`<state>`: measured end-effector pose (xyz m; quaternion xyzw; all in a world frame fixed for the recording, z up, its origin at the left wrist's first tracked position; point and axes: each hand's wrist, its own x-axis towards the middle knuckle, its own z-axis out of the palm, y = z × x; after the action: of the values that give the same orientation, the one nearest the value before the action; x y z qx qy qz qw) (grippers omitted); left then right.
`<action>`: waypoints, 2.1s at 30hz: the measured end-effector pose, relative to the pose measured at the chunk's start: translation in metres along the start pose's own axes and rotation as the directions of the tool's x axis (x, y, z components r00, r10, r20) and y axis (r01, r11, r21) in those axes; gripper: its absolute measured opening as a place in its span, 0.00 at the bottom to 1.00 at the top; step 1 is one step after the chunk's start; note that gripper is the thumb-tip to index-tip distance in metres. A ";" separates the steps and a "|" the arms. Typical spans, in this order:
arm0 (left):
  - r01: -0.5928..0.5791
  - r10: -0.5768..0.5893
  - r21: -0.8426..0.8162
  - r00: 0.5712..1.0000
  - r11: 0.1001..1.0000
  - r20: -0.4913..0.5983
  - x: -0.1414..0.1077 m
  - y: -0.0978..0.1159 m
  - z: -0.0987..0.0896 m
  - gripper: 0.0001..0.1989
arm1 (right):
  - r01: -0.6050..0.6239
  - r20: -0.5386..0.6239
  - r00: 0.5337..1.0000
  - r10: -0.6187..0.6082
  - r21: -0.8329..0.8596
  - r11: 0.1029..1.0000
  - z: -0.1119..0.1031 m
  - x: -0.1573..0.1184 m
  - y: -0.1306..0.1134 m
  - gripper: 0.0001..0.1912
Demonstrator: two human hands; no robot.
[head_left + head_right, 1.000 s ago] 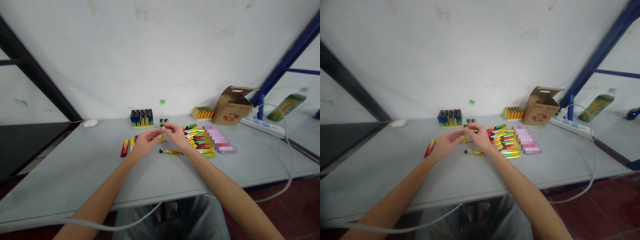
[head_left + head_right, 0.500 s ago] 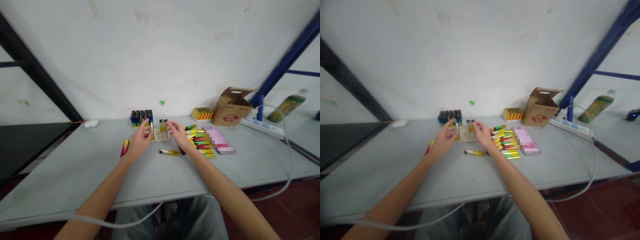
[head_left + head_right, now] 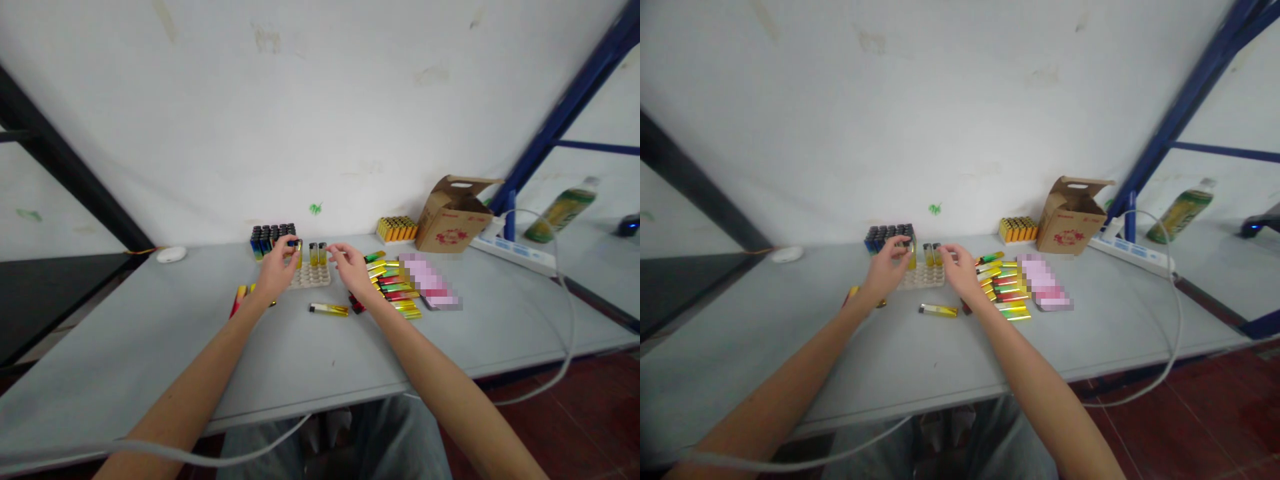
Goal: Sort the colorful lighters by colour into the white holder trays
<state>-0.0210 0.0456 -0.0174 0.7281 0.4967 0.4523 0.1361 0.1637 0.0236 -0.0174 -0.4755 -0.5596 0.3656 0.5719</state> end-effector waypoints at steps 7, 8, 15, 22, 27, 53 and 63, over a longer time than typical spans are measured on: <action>-0.060 0.060 0.021 0.998 0.998 -0.004 0.003 -0.009 0.011 0.14 | 0.014 0.000 1.000 -0.014 -0.006 1.000 0.001 0.000 0.002 0.14; -0.065 0.065 0.021 0.998 0.998 0.000 0.002 -0.010 0.011 0.14 | 0.018 0.004 1.000 -0.018 -0.006 1.000 0.002 0.000 0.003 0.14; -0.080 0.080 0.001 0.996 0.997 0.027 0.002 -0.013 0.015 0.15 | 0.072 -0.004 0.997 -0.072 -0.067 0.995 0.002 0.000 0.008 0.14; -0.096 0.095 0.014 0.995 0.995 0.043 0.000 -0.017 0.019 0.16 | 0.098 -0.035 0.994 -0.102 -0.115 0.989 0.002 0.000 0.008 0.15; -0.153 0.142 0.132 0.986 0.980 0.083 -0.001 -0.011 0.017 0.17 | 0.140 0.094 0.987 -0.128 -0.131 0.982 0.000 -0.002 0.005 0.13; -0.230 0.218 0.321 0.973 0.919 0.075 -0.015 -0.014 0.005 0.25 | 0.328 0.784 0.621 0.008 -0.269 0.905 -0.011 -0.018 -0.004 0.10; -0.225 0.227 0.295 0.974 0.929 0.030 -0.019 -0.015 -0.010 0.14 | -0.234 0.529 0.846 0.070 0.249 0.940 0.005 -0.016 -0.001 0.19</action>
<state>-0.0395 0.0342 -0.0311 0.7916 0.4721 0.3869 -0.0286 0.1574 0.0093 -0.0218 -0.3108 -0.5885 0.6049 0.4373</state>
